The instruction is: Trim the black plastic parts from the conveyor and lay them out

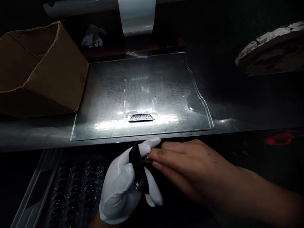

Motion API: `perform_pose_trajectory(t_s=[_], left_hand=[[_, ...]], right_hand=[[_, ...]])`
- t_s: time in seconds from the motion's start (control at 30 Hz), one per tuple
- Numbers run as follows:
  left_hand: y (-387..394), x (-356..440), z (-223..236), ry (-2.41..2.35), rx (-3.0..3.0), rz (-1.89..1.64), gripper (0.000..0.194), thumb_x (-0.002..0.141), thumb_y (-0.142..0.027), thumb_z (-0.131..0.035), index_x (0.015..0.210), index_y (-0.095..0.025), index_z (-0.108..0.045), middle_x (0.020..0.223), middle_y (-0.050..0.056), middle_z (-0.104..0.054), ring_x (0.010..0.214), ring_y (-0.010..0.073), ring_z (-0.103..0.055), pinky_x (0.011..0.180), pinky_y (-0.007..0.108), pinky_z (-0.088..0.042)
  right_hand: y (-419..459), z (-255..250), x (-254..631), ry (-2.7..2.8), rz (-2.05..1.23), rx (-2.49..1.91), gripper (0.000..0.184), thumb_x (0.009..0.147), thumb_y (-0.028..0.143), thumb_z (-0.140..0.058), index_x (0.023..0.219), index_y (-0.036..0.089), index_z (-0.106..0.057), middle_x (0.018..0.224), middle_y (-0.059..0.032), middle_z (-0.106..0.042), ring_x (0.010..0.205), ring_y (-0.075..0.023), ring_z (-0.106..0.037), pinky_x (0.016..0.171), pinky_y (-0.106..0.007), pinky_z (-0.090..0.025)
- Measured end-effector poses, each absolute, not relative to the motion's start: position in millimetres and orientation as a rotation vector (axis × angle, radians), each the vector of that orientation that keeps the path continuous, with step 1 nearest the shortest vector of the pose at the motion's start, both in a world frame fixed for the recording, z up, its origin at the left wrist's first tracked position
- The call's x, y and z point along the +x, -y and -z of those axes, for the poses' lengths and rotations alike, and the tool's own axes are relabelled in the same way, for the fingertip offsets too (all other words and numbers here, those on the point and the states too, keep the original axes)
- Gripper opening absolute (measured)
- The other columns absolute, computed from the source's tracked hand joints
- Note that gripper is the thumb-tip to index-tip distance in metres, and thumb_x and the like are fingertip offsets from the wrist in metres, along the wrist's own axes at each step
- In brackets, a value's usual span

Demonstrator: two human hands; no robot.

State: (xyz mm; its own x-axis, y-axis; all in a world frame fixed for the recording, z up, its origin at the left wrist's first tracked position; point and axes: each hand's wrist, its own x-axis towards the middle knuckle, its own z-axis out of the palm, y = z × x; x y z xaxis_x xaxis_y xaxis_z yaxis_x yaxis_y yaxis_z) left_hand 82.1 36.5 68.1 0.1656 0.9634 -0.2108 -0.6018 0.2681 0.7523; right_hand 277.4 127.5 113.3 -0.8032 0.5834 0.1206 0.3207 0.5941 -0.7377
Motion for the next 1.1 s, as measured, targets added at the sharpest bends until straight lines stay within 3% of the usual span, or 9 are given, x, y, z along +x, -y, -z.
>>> perform_pose_trajectory(t_s=[0.23,0.37,0.7,0.8,0.87,0.97,1.0,1.1], left_hand=[[-38.0,84.4,-66.9,-0.764,0.539,-1.181,0.045,0.105,-0.049,-0.054,0.136,-0.019,-0.065,0.056,-0.002,-0.066,0.042,0.0082,-0.056,0.063,0.023,-0.051],[-36.8,84.8,-67.0,-0.792,0.56,-1.169,0.044,0.105,-0.048,-0.053,0.134,-0.018,-0.066,0.052,-0.001,-0.065,0.051,0.0141,-0.065,0.073,0.03,-0.057],[-38.3,88.5,-60.1,-0.657,0.485,-1.225,0.043,0.107,-0.043,-0.05,0.135,-0.015,-0.065,0.053,-0.001,-0.062,0.045,0.0115,-0.06,0.055,0.023,-0.048],[-39.7,89.1,-58.7,-0.586,0.448,-1.237,0.04,0.108,-0.041,-0.049,0.135,-0.017,-0.066,0.068,0.003,-0.071,0.047,0.0089,-0.062,0.05,0.018,-0.047],[-40.0,89.2,-58.5,-0.57,0.435,-1.257,0.038,0.108,-0.04,-0.048,0.132,-0.019,-0.068,0.093,0.009,-0.078,0.05,0.0083,-0.065,0.049,0.017,-0.047],[-40.0,88.0,-59.5,-0.58,0.414,-1.261,0.038,0.108,-0.042,-0.047,0.129,-0.02,-0.069,0.124,0.014,-0.074,0.05,0.0063,-0.065,0.048,0.018,-0.047],[-40.2,87.1,-60.1,-0.588,0.411,-1.258,0.039,0.108,-0.043,-0.046,0.129,-0.021,-0.07,0.123,0.014,-0.075,0.048,0.0053,-0.064,0.048,0.018,-0.046],[-42.0,83.3,-62.2,-0.628,0.443,-1.24,0.04,0.108,-0.043,-0.044,0.131,-0.023,-0.07,0.092,0.01,-0.08,0.045,0.0063,-0.061,0.05,0.018,-0.046]], right_hand=[[-130.1,-112.9,282.9,2.52,-1.097,-0.695,0.016,0.109,0.021,-0.054,0.112,0.019,-0.069,0.094,0.0002,-0.068,0.071,-0.0094,-0.06,0.06,-0.025,-0.044],[-130.0,-114.8,285.3,2.538,-1.166,-0.686,0.02,0.11,0.024,-0.051,0.114,0.019,-0.07,0.091,0.0001,-0.067,0.069,-0.0099,-0.058,0.06,-0.025,-0.043],[-132.2,-113.0,282.5,2.557,-1.242,-0.664,0.026,0.11,0.024,-0.05,0.124,0.021,-0.071,0.095,-0.0016,-0.072,0.075,-0.012,-0.065,0.065,-0.025,-0.048],[-128.6,-113.9,282.4,2.565,-1.232,-0.654,0.028,0.11,0.024,-0.051,0.13,0.024,-0.07,0.101,-0.0005,-0.075,0.08,-0.0116,-0.069,0.068,-0.025,-0.051],[-125.5,-114.6,282.3,2.556,-1.229,-0.658,0.029,0.109,0.023,-0.051,0.133,0.023,-0.069,0.105,-0.0002,-0.076,0.084,-0.0112,-0.072,0.071,-0.025,-0.053],[-123.1,-114.9,283.7,2.491,-1.294,-0.637,0.028,0.109,0.022,-0.051,0.13,0.019,-0.069,0.105,-0.0011,-0.077,0.089,-0.0108,-0.073,0.078,-0.024,-0.056],[-123.4,-115.2,284.9,2.453,-1.304,-0.641,0.026,0.109,0.022,-0.052,0.128,0.019,-0.069,0.105,-0.0012,-0.077,0.091,-0.0109,-0.073,0.08,-0.023,-0.056],[-128.2,-118.0,291.6,2.334,-1.218,-0.758,0.024,0.107,0.02,-0.055,0.127,0.022,-0.07,0.11,-0.0009,-0.078,0.099,-0.0122,-0.075,0.086,-0.021,-0.058]])
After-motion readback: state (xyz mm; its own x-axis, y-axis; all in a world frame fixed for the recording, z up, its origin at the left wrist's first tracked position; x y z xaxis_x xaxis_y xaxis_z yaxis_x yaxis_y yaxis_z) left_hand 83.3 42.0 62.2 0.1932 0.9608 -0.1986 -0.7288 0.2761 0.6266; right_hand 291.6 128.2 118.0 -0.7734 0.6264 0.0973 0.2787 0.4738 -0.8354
